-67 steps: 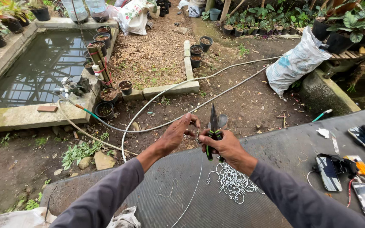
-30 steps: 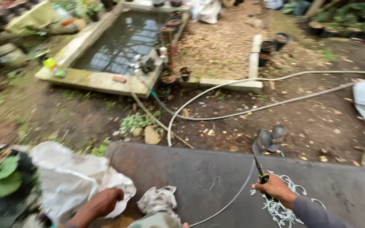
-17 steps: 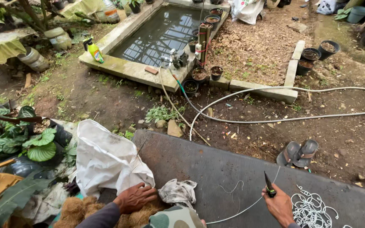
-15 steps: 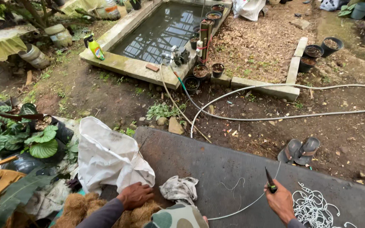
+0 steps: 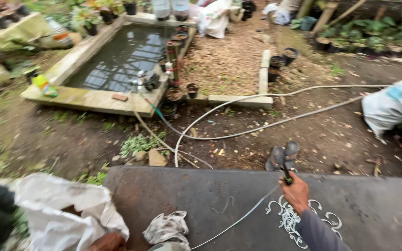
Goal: The person uses pliers to bend a thin metal wire into small loops and curls, dropping each finished piece onto a growing pile on the work surface. The task is performed repeatedly in a consistent manner.
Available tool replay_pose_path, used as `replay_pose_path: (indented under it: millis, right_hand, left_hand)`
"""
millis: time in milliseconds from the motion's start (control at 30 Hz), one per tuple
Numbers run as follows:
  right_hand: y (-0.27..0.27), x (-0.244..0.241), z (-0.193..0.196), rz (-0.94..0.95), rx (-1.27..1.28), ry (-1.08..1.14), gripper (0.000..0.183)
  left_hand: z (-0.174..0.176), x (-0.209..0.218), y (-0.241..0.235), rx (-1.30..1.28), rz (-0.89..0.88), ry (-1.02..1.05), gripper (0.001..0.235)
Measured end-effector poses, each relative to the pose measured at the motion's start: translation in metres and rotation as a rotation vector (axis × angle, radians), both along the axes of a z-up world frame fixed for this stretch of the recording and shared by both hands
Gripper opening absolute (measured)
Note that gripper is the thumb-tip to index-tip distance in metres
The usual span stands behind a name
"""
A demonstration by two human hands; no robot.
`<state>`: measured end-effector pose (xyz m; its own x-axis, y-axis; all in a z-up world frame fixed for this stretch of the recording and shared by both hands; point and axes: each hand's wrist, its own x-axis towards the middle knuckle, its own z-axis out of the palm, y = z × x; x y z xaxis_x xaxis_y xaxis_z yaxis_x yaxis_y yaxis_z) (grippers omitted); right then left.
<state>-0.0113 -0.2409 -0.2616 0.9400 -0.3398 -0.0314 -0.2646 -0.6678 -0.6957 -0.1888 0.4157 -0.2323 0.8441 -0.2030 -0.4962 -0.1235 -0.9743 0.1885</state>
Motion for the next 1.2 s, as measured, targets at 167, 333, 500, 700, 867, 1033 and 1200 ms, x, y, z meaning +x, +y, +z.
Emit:
replay_pose_path:
  millis: [167, 333, 500, 700, 867, 1033, 1200]
  right_hand:
    - [0.011, 0.016, 0.022, 0.198, 0.060, -0.235, 0.020]
    - [0.013, 0.037, 0.047, 0.345, 0.234, -0.210, 0.014]
    - [0.021, 0.030, 0.060, 0.353, 0.440, -0.200, 0.009]
    - [0.034, 0.016, 0.069, 0.373, 0.421, -0.162, 0.008]
    - [0.038, 0.015, 0.072, 0.406, 0.266, -0.160, 0.011]
    - [0.024, 0.003, 0.057, 0.465, 0.058, 0.102, 0.009]
    - [0.004, 0.013, 0.053, 0.513, 0.171, 0.170, 0.008]
  left_hand:
    - [-0.006, 0.051, -0.036, 0.000, -0.182, 0.024, 0.035]
    - [-0.015, 0.115, -0.084, 0.054, -0.395, 0.032, 0.035]
    - [-0.038, 0.096, -0.108, 0.051, -0.438, 0.078, 0.034]
    - [-0.061, 0.065, -0.124, 0.041, -0.486, 0.108, 0.033]
    - [-0.058, 0.069, -0.122, 0.065, -0.498, 0.084, 0.033]
    - [-0.045, 0.071, -0.113, 0.078, -0.494, 0.076, 0.033]
    - [-0.028, 0.101, -0.111, 0.091, -0.472, 0.058, 0.032]
